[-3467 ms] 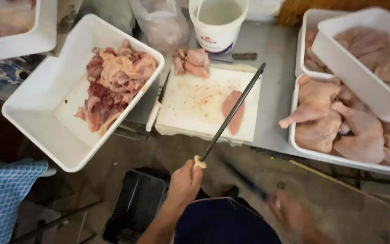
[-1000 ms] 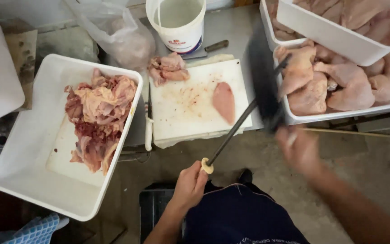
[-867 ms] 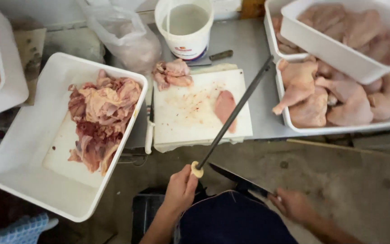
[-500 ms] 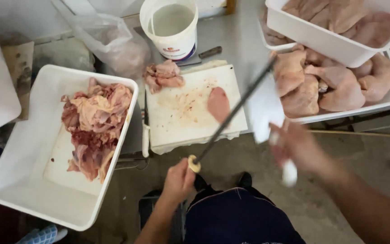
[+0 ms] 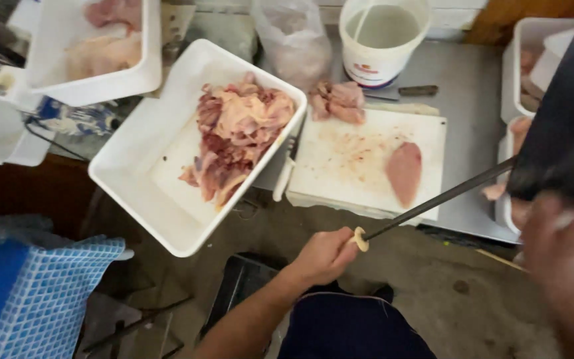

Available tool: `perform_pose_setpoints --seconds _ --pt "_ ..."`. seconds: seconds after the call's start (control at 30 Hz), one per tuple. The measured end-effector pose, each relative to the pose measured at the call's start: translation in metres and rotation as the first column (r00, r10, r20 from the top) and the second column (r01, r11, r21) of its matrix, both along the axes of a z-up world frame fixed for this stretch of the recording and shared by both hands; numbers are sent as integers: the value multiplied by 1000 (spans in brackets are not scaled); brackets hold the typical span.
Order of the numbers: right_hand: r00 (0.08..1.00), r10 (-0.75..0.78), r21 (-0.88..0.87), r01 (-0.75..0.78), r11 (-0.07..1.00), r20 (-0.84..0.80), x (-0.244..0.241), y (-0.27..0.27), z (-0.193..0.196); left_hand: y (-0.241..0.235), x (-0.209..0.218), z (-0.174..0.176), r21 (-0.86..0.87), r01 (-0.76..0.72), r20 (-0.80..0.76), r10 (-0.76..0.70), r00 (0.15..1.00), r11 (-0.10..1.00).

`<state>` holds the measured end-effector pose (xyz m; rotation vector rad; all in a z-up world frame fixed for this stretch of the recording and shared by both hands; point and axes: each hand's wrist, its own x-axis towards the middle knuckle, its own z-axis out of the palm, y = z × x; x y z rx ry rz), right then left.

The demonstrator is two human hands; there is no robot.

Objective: Sorting chicken parts into trays and cutting chicken breasts on a cutting board using a knife.

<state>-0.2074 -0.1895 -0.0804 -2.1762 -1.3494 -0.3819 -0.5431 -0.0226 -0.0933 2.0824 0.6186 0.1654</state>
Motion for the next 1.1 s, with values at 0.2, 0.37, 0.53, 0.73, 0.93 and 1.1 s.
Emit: perform_pose_setpoints --seconds 0.2,0.37,0.53,0.73,0.93,1.1 --pt "970 -237 -620 213 756 44 -33 -192 -262 16 -33 0 -25 -211 42 212 976 977" --pt "994 104 -82 -102 991 19 41 -86 -73 -1 -40 -19 11 -176 10 176 984 984" --pt "520 23 -88 101 991 854 4 2 -7 -11 -23 2 -40 -82 38 83 996 996" --pt "900 -283 -658 -5 753 -331 -79 -138 -178 8 -47 -2 -3 -258 -41 258 965 966" --pt "998 48 -206 -54 977 -30 14 -31 -48 -4 -50 -7 -106 -197 61 205 977 975" --pt "996 -80 -44 82 996 31 1 4 -39 -7 -29 -2 -171 -80 62 91 994 982"
